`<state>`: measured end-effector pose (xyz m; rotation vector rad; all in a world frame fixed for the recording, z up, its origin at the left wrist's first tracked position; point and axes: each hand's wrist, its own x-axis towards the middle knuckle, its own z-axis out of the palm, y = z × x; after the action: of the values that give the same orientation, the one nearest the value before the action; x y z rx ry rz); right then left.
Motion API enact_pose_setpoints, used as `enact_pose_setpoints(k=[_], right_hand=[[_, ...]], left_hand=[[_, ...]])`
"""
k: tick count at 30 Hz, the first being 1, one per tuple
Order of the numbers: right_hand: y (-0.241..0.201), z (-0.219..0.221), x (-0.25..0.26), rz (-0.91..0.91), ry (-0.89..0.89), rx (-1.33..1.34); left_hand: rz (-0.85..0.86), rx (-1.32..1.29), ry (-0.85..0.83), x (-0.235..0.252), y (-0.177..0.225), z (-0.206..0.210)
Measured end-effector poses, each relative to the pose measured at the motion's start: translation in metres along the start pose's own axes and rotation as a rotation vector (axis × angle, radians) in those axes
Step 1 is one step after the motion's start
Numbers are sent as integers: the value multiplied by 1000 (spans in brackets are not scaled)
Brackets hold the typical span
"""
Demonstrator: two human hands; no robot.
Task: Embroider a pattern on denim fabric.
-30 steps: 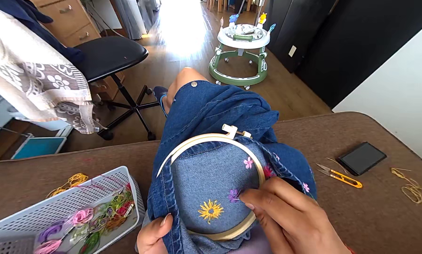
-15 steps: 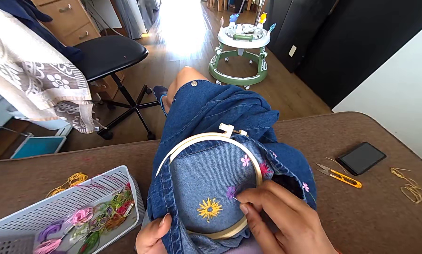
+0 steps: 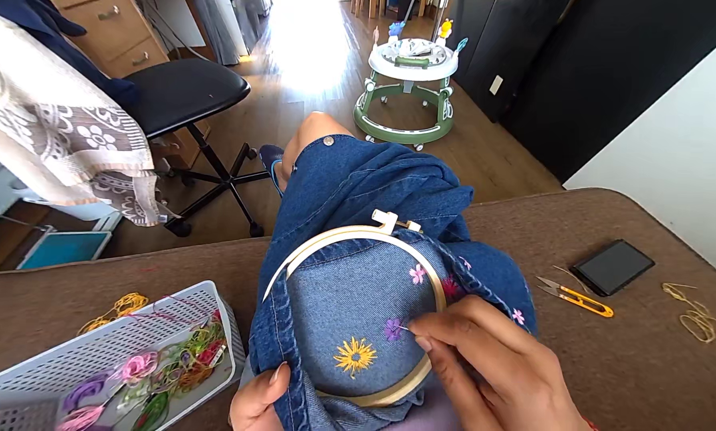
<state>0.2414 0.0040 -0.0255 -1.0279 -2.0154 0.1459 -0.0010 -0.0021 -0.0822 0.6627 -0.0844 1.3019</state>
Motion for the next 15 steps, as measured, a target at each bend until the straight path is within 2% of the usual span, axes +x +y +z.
enact_pose_setpoints(k=[15], right_hand=[[7, 0, 5, -101, -44, -117]], left_hand=[[-14, -4, -22, 0, 1, 1]])
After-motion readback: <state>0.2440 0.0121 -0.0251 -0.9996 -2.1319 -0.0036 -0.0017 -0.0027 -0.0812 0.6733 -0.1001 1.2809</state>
